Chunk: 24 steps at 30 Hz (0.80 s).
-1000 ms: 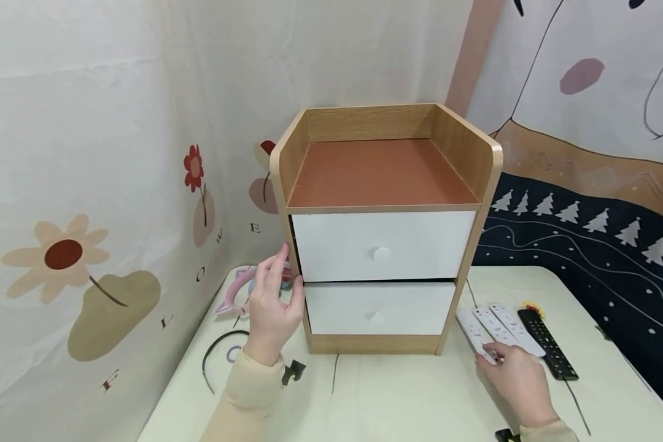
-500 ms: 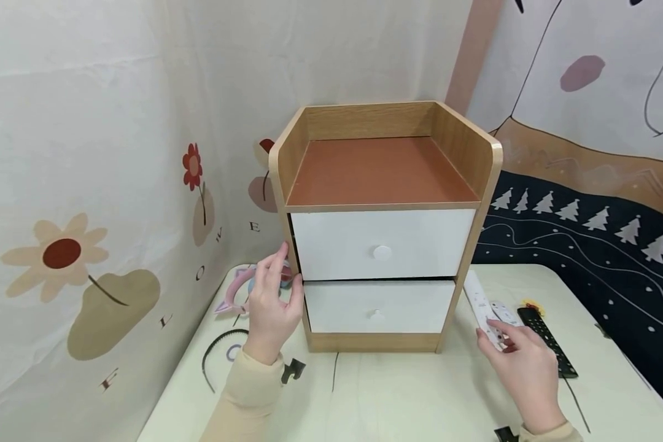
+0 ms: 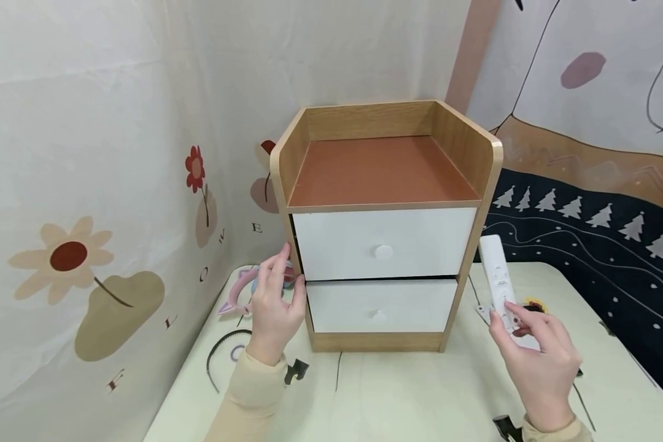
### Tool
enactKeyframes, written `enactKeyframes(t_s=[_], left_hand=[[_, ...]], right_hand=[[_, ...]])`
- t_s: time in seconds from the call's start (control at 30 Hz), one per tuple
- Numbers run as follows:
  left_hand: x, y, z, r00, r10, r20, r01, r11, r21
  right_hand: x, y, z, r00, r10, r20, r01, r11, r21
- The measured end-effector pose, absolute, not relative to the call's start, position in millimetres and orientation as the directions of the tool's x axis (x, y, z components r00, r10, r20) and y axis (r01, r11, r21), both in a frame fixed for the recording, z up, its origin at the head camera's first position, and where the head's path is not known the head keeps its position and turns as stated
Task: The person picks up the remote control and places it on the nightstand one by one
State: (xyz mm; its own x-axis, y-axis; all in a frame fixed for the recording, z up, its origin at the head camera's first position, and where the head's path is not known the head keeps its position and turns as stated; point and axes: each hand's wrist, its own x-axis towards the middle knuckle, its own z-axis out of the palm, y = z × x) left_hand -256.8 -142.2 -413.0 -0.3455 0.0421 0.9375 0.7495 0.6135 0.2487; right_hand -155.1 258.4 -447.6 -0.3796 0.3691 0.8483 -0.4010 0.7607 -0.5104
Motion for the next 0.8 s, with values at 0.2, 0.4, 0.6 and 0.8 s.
enactKeyframes(t_s=[0.2,0.4,0.6,0.8], left_hand=[[-256,-142,-414,-0.357,0.043,0.933,0.743,0.619,0.255],[-255,-142,-414,-0.353,0.034,0.935,0.743,0.617,0.258],[-256,-141,-415,-0.338,0.026,0.941,0.743,0.621,0.25],[-256,-141,-415,-0.339,0.028,0.94,0.744,0.619,0.25]], right_hand=[[-155,231,-421,-0.159,0.505,0.848,-0.634,0.607,-0.48],[-162,202,-392,0.011,0.524,0.852,-0.81,0.504,-0.3],[-170,186,-363,-0.073,0.318,0.945,-0.815,0.528,-0.24],[-179,177,-329,-0.222,0.107,0.969,-0.751,0.616,-0.24]])
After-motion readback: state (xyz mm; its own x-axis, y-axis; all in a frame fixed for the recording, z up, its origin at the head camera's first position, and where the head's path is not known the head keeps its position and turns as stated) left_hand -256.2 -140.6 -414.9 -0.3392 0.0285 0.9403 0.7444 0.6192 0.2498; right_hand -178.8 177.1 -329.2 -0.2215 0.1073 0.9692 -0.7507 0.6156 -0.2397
